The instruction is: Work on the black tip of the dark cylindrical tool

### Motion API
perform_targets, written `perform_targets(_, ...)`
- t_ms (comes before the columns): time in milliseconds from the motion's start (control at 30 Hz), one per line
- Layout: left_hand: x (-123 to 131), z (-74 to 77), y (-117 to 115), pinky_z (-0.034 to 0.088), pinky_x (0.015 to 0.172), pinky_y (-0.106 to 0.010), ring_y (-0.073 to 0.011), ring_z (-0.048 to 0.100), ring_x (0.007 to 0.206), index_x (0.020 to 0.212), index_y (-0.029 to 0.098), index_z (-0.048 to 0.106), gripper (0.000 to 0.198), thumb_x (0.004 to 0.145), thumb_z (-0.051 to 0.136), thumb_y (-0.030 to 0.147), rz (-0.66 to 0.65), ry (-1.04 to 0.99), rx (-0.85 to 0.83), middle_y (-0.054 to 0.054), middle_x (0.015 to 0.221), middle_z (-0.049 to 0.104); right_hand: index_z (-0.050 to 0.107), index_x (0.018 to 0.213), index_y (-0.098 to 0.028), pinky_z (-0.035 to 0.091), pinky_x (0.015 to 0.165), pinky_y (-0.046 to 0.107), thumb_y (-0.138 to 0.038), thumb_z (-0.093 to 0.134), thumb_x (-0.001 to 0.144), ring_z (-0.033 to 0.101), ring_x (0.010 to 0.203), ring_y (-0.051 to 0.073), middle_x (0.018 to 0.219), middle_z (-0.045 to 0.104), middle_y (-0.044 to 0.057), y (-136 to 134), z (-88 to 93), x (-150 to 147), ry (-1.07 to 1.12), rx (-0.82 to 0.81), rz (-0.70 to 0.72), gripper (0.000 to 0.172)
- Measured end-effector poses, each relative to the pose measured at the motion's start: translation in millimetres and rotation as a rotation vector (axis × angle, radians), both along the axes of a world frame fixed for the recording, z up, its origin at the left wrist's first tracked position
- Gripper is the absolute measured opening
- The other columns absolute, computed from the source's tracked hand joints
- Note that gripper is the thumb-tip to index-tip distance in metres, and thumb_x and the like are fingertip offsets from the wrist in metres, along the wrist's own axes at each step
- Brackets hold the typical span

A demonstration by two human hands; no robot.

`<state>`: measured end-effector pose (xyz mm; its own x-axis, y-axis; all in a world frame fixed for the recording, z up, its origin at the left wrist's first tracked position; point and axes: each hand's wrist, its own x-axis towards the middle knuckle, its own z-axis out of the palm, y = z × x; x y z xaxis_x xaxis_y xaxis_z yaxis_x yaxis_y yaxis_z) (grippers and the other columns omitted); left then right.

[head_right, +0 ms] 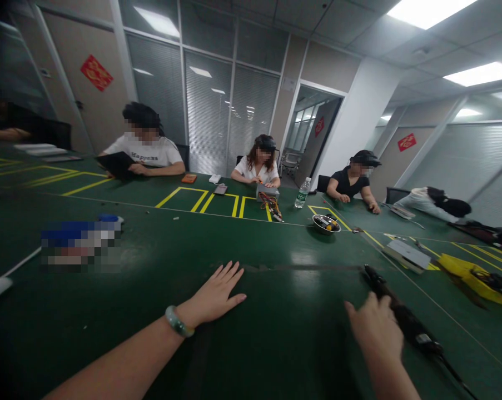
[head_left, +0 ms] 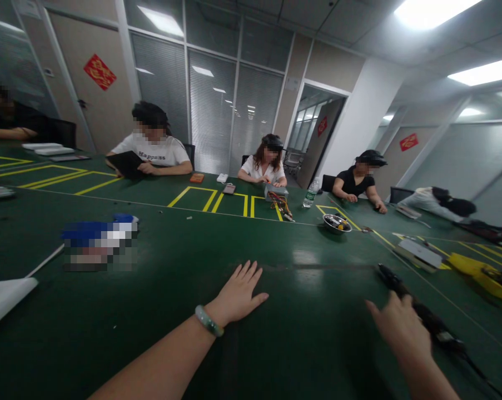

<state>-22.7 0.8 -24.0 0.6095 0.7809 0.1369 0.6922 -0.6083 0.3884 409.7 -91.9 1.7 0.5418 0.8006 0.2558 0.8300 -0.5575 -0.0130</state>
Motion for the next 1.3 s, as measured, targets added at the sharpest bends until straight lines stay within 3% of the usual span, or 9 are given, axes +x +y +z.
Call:
perform_targets(67,0,-0.9,0,0.018,0.115,-0.053,-0.0311,0.016,0.145,0.150,0.024,0.026,0.073,0.092,0.031,0.067,-0.007,0.004,0.008,-0.008,0.157,0.019,0.041,0.140,-0.006,0.040,0.102,0.052,-0.053,0.041,0.090,0.041,0.129,0.038,0.148,0.032,0.023,23,10.8,-76,0.043,0.018,0.304,0.068)
perform_targets(200,2,-10.7,2,0.015,0.116,-0.051,-0.0307,0.014,0.145,0.151,0.022,0.024,0.070,0.093,0.035,0.060,-0.017,0.009,0.091,-0.009,0.158,0.019,0.042,0.142,-0.020,0.028,0.115,0.043,-0.038,0.040,0.097,0.032,0.138,0.023,0.149,0.036,0.007,48,23.5,-210,0.212,0.071,0.931,0.048)
perform_targets(333,7,-30.7,6,0.010,0.118,-0.048,-0.0308,0.014,0.145,0.150,0.024,0.025,0.066,0.089,0.046,0.033,-0.022,0.083,0.183,-0.006,0.158,0.021,0.035,0.146,-0.025,0.020,0.118,0.039,-0.033,0.039,0.100,0.025,0.140,0.018,0.150,0.035,0.002,51,12.0,-286,0.329,0.016,1.324,0.047)
perform_targets(533,10,-51.9,14,0.005,0.119,-0.049,-0.0303,0.002,0.146,0.153,0.028,0.012,0.074,0.085,0.043,0.027,0.018,0.212,0.254,0.000,0.159,0.017,0.047,0.136,-0.026,0.018,0.118,0.039,-0.036,0.034,0.102,0.032,0.135,0.018,0.142,0.046,0.002,50,-3.1,-310,0.423,0.033,1.386,0.039)
perform_targets(800,9,-48.4,12,0.002,0.119,-0.049,-0.0328,0.003,0.146,0.153,0.024,0.013,0.077,0.085,0.048,0.032,0.004,0.168,0.217,-0.003,0.160,0.012,0.042,0.141,-0.028,0.017,0.118,0.038,-0.040,0.035,0.102,0.030,0.137,0.017,0.146,0.041,0.000,47,0.4,-306,0.424,0.006,1.373,0.042)
perform_targets(933,4,-33.5,10,0.005,0.118,-0.049,-0.0318,0.005,0.146,0.152,0.021,0.018,0.072,0.089,0.047,0.039,-0.047,0.139,0.139,-0.007,0.159,0.012,0.029,0.149,-0.028,0.015,0.119,0.038,-0.044,0.041,0.099,0.020,0.142,0.018,0.154,0.026,0.000,53,-7.2,-289,0.348,-0.021,1.341,0.053)
perform_targets(1033,1,-18.1,7,0.010,0.118,-0.047,-0.0288,0.007,0.146,0.152,0.021,0.018,0.071,0.093,0.039,0.053,-0.039,0.061,0.069,-0.007,0.159,0.015,0.024,0.151,-0.023,0.017,0.118,0.042,-0.042,0.037,0.098,0.015,0.143,0.020,0.156,0.019,0.003,67,-17.9,-240,0.242,0.032,1.100,0.057)
perform_targets(1200,-2,-1.0,4,0.012,0.117,-0.048,-0.0287,0.010,0.146,0.151,0.025,0.021,0.076,0.090,0.029,0.070,-0.018,0.003,-0.027,-0.005,0.159,0.013,0.013,0.151,-0.005,0.012,0.114,0.056,-0.051,0.028,0.092,0.004,0.143,0.034,0.156,0.009,0.019,59,-33.7,-82,0.011,0.311,0.409,0.077)
perform_targets(1300,-2,3.0,2,0.013,0.117,-0.049,-0.0293,0.010,0.146,0.151,0.025,0.022,0.077,0.090,0.027,0.071,-0.014,0.006,-0.051,-0.005,0.159,0.013,-0.013,0.151,-0.020,0.005,0.103,0.072,-0.058,0.034,0.084,-0.014,0.140,0.042,0.155,-0.021,0.008,16,-44.7,24,-0.113,0.505,0.041,0.091)
